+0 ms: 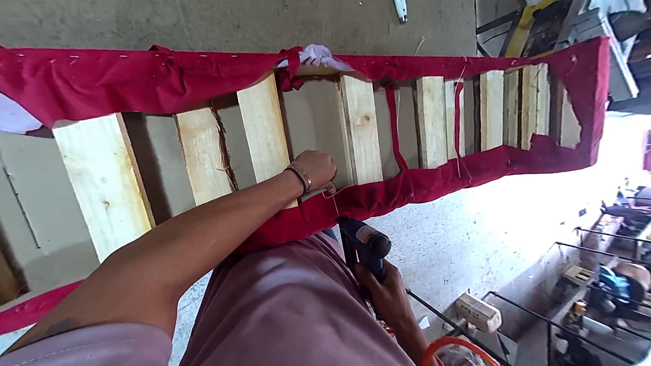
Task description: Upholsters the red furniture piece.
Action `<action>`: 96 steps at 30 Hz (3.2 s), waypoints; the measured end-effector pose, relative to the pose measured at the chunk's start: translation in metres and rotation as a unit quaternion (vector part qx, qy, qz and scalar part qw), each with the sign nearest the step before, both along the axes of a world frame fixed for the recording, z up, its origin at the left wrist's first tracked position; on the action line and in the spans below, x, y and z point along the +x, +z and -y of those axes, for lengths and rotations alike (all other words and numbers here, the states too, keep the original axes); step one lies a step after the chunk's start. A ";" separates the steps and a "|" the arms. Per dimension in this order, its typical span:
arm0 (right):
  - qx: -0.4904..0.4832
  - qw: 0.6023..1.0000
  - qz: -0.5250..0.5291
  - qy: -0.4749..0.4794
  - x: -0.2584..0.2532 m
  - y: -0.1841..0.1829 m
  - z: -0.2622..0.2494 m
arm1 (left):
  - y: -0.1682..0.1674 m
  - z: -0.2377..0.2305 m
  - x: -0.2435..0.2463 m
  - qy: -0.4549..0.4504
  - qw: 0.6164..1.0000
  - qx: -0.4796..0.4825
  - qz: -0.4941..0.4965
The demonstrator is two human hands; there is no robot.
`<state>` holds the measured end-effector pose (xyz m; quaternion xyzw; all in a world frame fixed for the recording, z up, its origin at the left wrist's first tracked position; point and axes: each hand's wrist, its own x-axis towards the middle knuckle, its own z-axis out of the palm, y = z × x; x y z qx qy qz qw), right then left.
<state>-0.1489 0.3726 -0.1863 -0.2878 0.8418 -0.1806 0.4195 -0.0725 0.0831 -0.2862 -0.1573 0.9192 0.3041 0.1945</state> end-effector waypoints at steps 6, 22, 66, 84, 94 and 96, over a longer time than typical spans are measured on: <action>0.007 1.000 -0.003 -0.002 0.000 -0.001 0.004 | 0.001 0.001 0.000 -0.003 1.000 0.001 0.001; -0.038 0.993 0.088 -0.068 -0.003 -0.008 -0.014 | 0.001 0.000 0.000 0.000 1.000 0.002 0.001; -0.245 0.831 -0.351 0.356 -0.330 0.033 0.283 | 0.053 0.175 0.017 0.489 0.868 -0.067 0.052; -0.081 0.789 -0.405 0.455 -0.507 -0.117 0.479 | 0.179 0.328 -0.008 0.625 0.715 0.007 -0.313; -0.028 0.841 -0.326 0.430 -0.489 -0.091 0.489 | 0.095 0.077 0.059 0.642 0.766 -0.048 -0.011; -0.064 0.845 -0.325 0.420 -0.476 -0.077 0.481 | 0.072 0.002 0.086 0.681 0.728 0.069 0.031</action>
